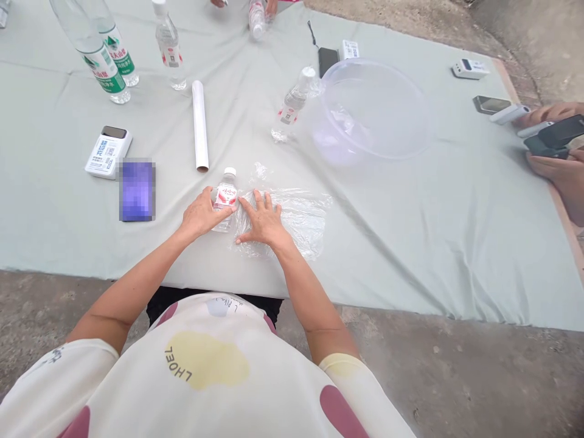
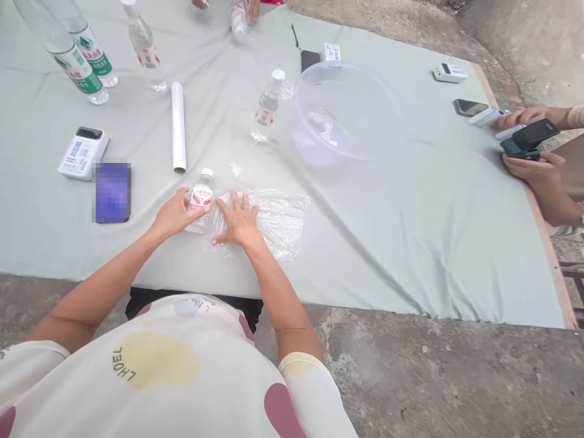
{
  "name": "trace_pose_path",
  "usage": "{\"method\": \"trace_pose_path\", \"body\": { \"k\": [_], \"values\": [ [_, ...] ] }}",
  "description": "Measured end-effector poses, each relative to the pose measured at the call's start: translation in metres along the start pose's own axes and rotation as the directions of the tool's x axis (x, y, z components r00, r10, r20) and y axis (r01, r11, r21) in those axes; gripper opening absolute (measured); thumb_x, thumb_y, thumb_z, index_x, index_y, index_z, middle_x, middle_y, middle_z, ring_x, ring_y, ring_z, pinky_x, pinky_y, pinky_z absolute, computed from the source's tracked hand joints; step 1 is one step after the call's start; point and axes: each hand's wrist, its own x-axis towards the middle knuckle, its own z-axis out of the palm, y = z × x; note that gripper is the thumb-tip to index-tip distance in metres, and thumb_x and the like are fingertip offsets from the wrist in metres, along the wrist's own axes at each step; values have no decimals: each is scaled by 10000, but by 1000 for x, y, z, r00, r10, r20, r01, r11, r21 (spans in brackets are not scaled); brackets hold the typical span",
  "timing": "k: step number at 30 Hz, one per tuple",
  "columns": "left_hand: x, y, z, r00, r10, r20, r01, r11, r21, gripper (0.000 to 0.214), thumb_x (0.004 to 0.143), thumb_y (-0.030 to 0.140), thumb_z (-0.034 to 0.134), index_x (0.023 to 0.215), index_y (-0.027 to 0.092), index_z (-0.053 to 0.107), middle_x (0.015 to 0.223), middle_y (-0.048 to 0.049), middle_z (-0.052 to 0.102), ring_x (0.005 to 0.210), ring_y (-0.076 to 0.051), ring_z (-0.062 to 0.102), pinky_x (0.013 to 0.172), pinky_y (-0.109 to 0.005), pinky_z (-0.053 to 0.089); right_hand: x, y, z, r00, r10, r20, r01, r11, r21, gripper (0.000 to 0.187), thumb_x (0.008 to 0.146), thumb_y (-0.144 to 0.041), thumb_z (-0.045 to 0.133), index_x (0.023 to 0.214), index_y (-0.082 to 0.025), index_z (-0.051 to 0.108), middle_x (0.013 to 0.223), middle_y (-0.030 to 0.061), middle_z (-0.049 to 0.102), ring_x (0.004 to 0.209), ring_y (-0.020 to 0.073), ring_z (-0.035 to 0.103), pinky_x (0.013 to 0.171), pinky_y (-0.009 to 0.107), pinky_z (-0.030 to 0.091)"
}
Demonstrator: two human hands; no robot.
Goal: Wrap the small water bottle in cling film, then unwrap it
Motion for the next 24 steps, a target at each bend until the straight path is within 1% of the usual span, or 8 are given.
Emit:
{"method": "trace_pose_path", "body": {
  "k": [4,6,8,11,14,18,21,24],
  "values": [
    [7,4,5,999,16,-31,-19,994,-110,554,726,485,733,1178,204,579,1030,-107,694,950,-306,657,751,-334,492,2,-6,-4,999,31,21,-31,1000,-3,1263,585,-613,855,1588,-333,141,1677,135,-51,1513,458,-75,1151,701,118],
    [8,3,0,999,-34,7,34,944,-330,454,728,412,719,1114,202,607,992,-82,704,893,-265,670,679,-292,493,4,-8,-4,998,48,28,-48,999,-4,1297,588,-624,847,1598,-313,95,1677,134,-60,1517,445,-84,1163,689,101],
    [4,4,-9,997,-33,70,67,822,-565,449,739,394,692,1137,200,613,1005,-69,706,853,-236,683,634,-272,503,5,-9,-2,998,50,24,-50,999,3,1334,586,-631,842,1604,-291,49,1677,132,-65,1521,430,-87,1173,677,82],
    [-7,14,-20,983,140,115,-2,646,-763,479,767,389,658,1215,226,608,1025,-50,700,850,-215,694,658,-282,541,6,-9,1,999,42,-9,-42,999,28,1390,572,-621,855,1606,-256,2,1676,137,-56,1526,418,-80,1181,668,73],
    [-13,27,-10,929,320,184,-29,558,-829,529,769,379,656,1272,231,593,1036,-56,699,894,-223,693,698,-292,558,6,-7,5,999,11,-52,-7,998,65,1305,619,-618,831,1608,-230,73,1676,149,-10,1523,435,-48,1176,675,78],
    [2,23,24,862,406,303,18,574,-818,585,761,379,667,1302,179,567,1037,-84,701,819,-219,682,655,-295,543,5,-2,13,987,-57,-149,71,993,95,1062,748,-629,718,1593,-239,206,1667,124,147,1522,432,37,1185,663,59],
    [19,9,37,883,362,299,31,590,-807,589,776,401,639,1298,142,552,1070,-94,692,855,-213,667,701,-303,533,5,1,18,991,-25,-132,36,996,82,1218,688,-639,759,1607,-183,102,1671,137,106,1539,376,-29,1215,611,21],
    [28,0,33,903,323,284,24,621,-783,637,767,372,635,1349,150,503,1178,-99,665,967,-222,653,781,-314,526,5,5,18,993,-31,-112,41,996,84,1299,651,-644,782,1605,-150,51,1670,151,85,1545,340,-64,1224,586,18]
  ]
}}
